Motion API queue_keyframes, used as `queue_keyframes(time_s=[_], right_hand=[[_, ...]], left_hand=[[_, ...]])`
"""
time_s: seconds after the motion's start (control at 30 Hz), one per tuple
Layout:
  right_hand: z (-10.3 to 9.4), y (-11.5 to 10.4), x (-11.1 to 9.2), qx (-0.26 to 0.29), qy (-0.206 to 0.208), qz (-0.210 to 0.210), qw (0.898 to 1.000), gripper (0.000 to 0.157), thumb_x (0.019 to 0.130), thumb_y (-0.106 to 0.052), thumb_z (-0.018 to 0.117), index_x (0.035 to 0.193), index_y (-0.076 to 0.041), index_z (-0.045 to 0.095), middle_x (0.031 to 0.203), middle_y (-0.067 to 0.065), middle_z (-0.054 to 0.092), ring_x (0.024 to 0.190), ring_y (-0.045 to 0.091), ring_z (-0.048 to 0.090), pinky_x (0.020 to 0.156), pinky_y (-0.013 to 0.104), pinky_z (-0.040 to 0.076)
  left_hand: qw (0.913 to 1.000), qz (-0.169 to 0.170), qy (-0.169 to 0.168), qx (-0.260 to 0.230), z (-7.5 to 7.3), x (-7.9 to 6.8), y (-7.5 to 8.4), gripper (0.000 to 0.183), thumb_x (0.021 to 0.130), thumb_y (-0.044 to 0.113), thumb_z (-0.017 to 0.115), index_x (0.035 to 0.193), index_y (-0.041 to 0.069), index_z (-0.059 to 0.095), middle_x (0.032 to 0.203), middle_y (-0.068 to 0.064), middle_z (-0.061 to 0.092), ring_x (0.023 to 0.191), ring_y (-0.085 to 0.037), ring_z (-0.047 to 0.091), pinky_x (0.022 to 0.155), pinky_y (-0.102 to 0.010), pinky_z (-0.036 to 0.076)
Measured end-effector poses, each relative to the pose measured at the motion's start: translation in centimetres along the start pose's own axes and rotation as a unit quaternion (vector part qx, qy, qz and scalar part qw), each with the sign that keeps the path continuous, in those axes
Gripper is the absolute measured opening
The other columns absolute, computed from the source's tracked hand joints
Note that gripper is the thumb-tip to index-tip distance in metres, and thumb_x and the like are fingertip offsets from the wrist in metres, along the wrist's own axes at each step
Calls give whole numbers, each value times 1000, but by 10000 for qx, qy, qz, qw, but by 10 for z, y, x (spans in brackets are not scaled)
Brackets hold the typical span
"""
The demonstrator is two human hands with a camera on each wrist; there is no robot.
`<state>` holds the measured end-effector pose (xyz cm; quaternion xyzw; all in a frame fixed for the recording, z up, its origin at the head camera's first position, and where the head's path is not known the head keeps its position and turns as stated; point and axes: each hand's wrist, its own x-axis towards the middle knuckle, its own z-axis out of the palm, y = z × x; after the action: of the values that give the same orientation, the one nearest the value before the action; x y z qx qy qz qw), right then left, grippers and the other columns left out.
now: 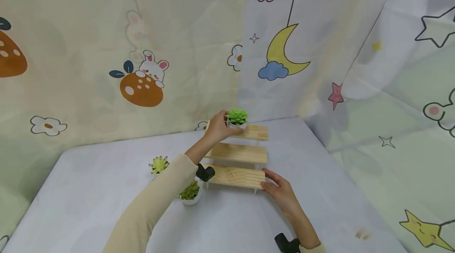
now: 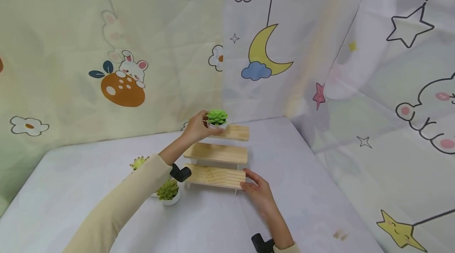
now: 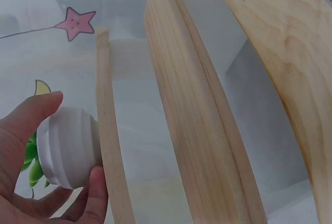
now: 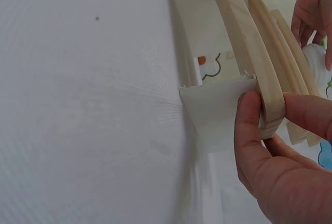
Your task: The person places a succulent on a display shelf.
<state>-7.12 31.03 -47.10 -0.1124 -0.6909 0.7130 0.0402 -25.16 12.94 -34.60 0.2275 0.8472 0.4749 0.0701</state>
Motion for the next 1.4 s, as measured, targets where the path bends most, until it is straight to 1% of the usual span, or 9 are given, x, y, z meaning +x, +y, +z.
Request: queue_keyframes(time_s=[0.1,0.2,0.27,0.43,0.63,0.77,1.0,1.13,1.4], right_hand=[[2,1,0,24,-10,-3,10000,53,92,6,59,142,9,41,141,27,42,100,9,62,85,21,53],[3,1,0,36,-39,26,10000,53,93,6,58,143,9,40,142,28,41,102,9,61,86,21,52],[3,1,-1,46,-53,32,10000,54,93,6,58,143,9,39,143,28,41,102,8,61,87,21,52],[0,0,0,119,-94,3,9999,54,92,7,58,143,11,38,142,28,40,98,6,62,85,19,52],[-2,-1,1,143,-214,-67,9996,56,93,5,58,144,12,35,144,29,37,99,3,60,86,18,51],[-2,0,0,133,-219,-123,9996,56,94,5,58,144,13,34,144,30,36,100,1,60,87,17,51],[-2,4,1,113,-238,-175,9995,55,93,6,57,143,14,35,142,30,37,97,2,61,84,17,52],[-4,3,1,54,-319,-62,9995,57,94,2,58,145,12,33,145,29,35,101,1,60,87,17,51],[-6,5,2,21,-436,-79,9990,60,94,-1,60,145,12,32,146,28,32,101,-1,60,88,17,50]], left_hand=[[10000,-6,-4,12,-3,-2,-1,90,76,32,85,147,5,36,127,-16,54,102,-29,58,93,-53,45],[10000,-51,40,10,-5,-4,-2,90,75,33,85,146,7,36,127,-15,54,99,-28,59,97,-59,40],[10000,-62,41,-26,-7,-6,-3,90,75,33,85,146,8,36,127,-15,54,101,-28,59,96,-58,40],[9995,-42,2,-299,-12,-10,-7,91,75,31,85,146,7,34,132,-19,52,108,-30,59,85,-45,52],[9973,-4,139,-722,-24,-20,-15,86,76,24,85,145,7,37,131,-20,52,116,-36,56,90,-46,51],[9950,-35,260,-963,-33,-32,-22,79,77,22,84,143,9,41,127,-16,53,114,-34,56,90,-44,51],[9950,-72,542,-833,-52,-50,-37,74,78,23,83,140,10,45,124,-14,57,111,-32,56,89,-43,51],[9948,-198,655,-756,-63,-61,-47,73,79,23,82,141,11,45,126,-13,57,114,-31,56,89,-44,51],[9917,-354,896,-850,-91,-80,-75,71,80,23,82,140,11,46,128,-14,56,120,-34,53,96,-46,48]])
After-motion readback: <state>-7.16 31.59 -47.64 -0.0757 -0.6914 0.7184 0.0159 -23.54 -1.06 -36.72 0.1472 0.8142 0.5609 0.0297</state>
